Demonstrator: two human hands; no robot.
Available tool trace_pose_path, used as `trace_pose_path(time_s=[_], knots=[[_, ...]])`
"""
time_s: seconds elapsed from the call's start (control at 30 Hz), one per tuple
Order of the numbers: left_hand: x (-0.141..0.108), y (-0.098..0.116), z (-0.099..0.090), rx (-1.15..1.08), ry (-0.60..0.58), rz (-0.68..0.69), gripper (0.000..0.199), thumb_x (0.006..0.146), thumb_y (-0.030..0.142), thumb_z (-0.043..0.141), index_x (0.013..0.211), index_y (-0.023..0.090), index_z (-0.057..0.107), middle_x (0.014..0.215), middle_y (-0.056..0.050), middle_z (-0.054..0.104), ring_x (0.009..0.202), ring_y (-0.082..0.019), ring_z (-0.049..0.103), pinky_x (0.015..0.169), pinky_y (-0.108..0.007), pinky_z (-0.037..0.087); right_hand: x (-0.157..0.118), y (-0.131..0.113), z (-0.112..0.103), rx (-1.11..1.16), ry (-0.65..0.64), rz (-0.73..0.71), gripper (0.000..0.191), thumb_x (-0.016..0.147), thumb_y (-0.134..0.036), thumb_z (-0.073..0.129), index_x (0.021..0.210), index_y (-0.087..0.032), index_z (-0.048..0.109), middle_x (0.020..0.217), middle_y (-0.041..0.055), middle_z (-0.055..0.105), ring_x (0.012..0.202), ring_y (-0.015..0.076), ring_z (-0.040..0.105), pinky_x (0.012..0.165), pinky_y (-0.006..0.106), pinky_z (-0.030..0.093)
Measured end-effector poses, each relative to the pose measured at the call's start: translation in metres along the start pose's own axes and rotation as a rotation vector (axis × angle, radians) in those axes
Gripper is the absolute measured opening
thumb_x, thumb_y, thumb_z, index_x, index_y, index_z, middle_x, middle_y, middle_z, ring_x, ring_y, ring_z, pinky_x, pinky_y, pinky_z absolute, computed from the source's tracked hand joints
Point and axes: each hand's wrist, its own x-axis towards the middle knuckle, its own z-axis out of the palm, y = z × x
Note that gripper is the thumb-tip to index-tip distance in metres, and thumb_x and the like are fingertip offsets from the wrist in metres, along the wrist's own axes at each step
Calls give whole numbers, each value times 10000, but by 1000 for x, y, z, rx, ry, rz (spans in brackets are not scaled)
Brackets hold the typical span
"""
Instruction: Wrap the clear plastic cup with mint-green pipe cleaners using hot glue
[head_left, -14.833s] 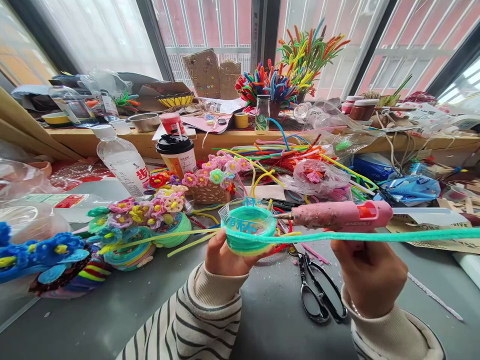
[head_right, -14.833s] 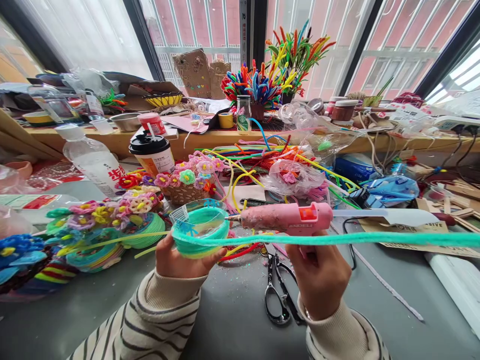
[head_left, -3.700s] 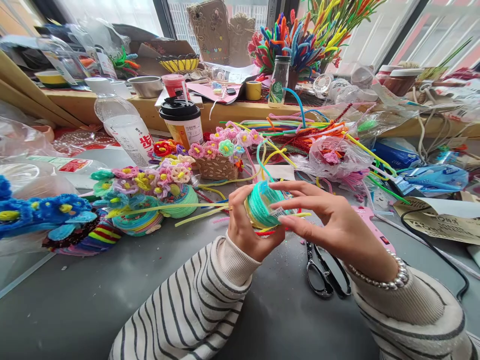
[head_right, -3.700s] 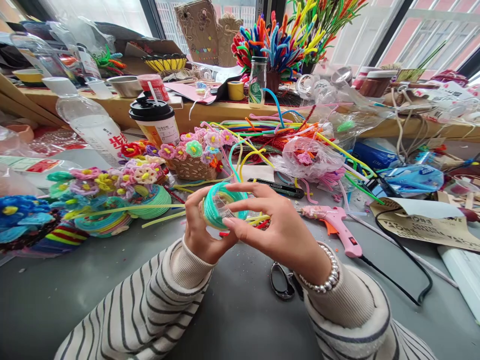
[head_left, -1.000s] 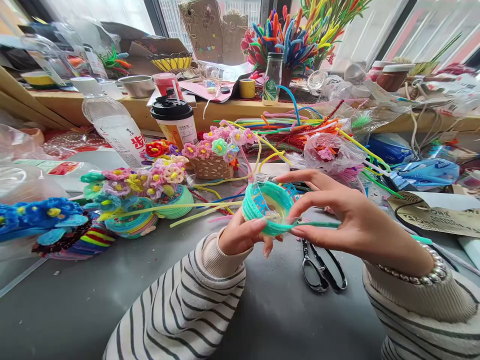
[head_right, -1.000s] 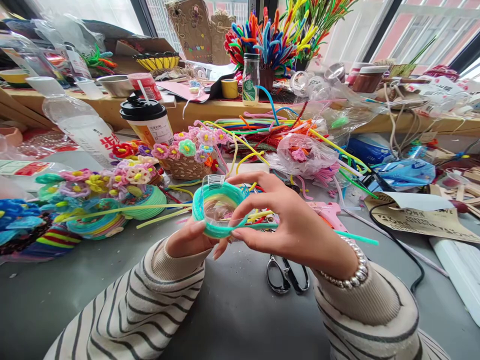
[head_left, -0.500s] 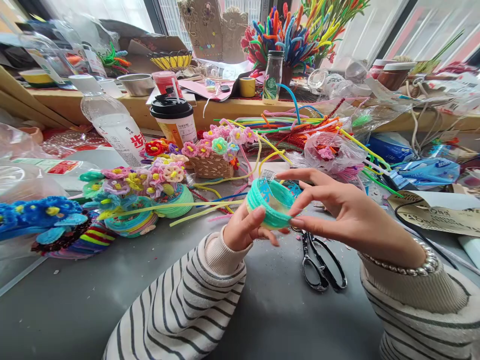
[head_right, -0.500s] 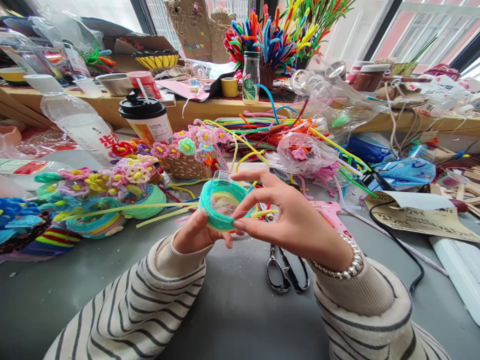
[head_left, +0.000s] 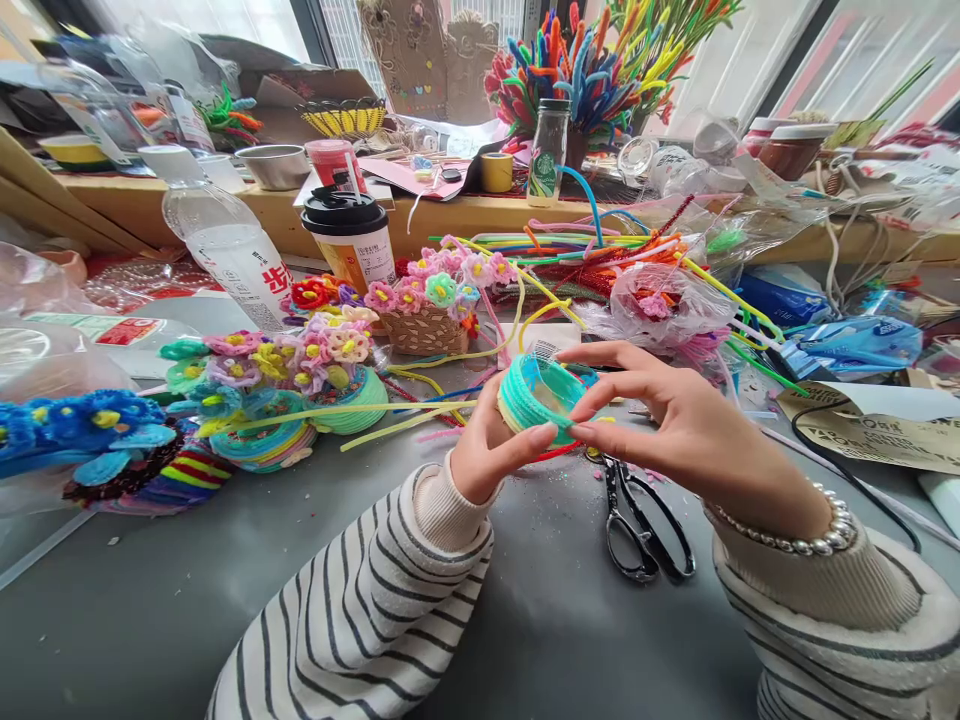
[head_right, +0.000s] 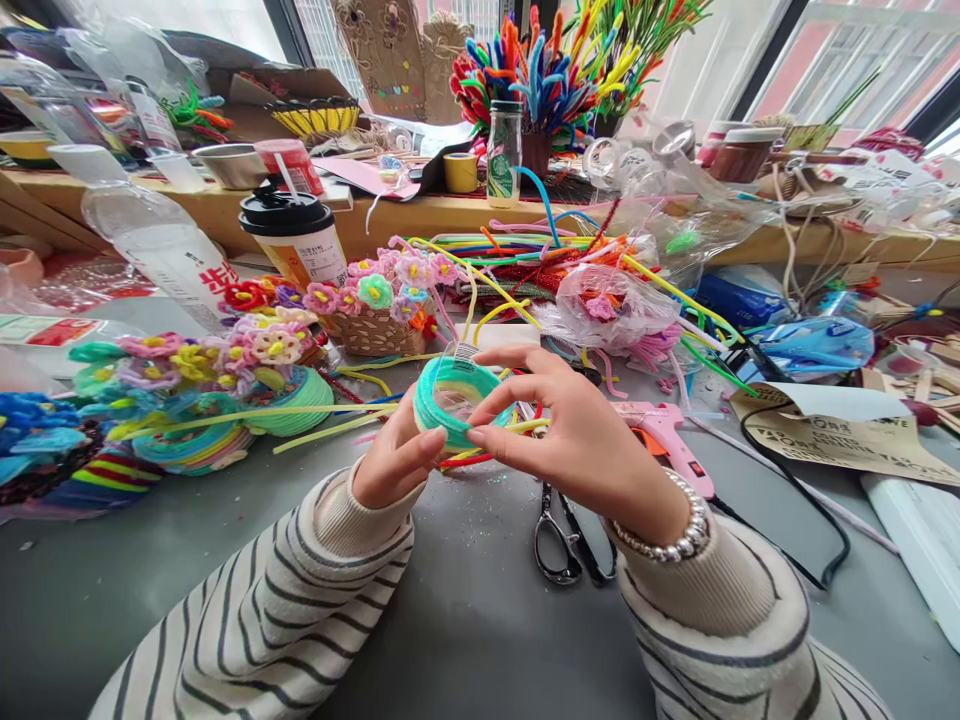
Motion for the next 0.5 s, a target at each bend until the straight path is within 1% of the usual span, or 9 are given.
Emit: trace_pose_path(time_s=[0.1,0.2,0.33,0.4,0.5], knots=[[2,-3,-2,76,-6,31,459,624,235,700,1032,159,506,968,-64,639,948,-222,575,874,-349,415,0,-2,2,-33,-15,-4,101,716,-334,629,729,-238,661,1195,25,521,1127,207,483,972,395,369],[2,-4,-2,109,-13,45,405,636,216,685,1003,147,531,959,-65,644,935,-221,581,859,-340,423,-1,-2,3,-33,-21,-5,95,717,-330,627,729,-241,658,1197,27,519,1126,204,482,968,397,372],[2,-5,-2,94,0,41,426,626,227,698,1012,143,538,953,-69,651,945,-234,585,859,-351,428,0,-1,5,-51,-16,-23,98,729,-329,616,734,-242,660,1188,26,533,1112,198,496,954,385,388],[2,-3,-2,67,32,7,446,621,232,704,1026,144,540,977,-73,653,971,-241,581,883,-358,420,0,1,8,-120,32,-54,102,737,-323,610,751,-236,661,1175,37,549,1106,211,500,941,400,397],[3,1,-4,-17,84,-111,398,634,243,697,1000,165,562,958,-46,662,933,-221,608,854,-342,457,0,0,10,-300,194,-152,134,738,-284,613,845,-211,649,1156,76,565,1124,246,478,949,441,378]])
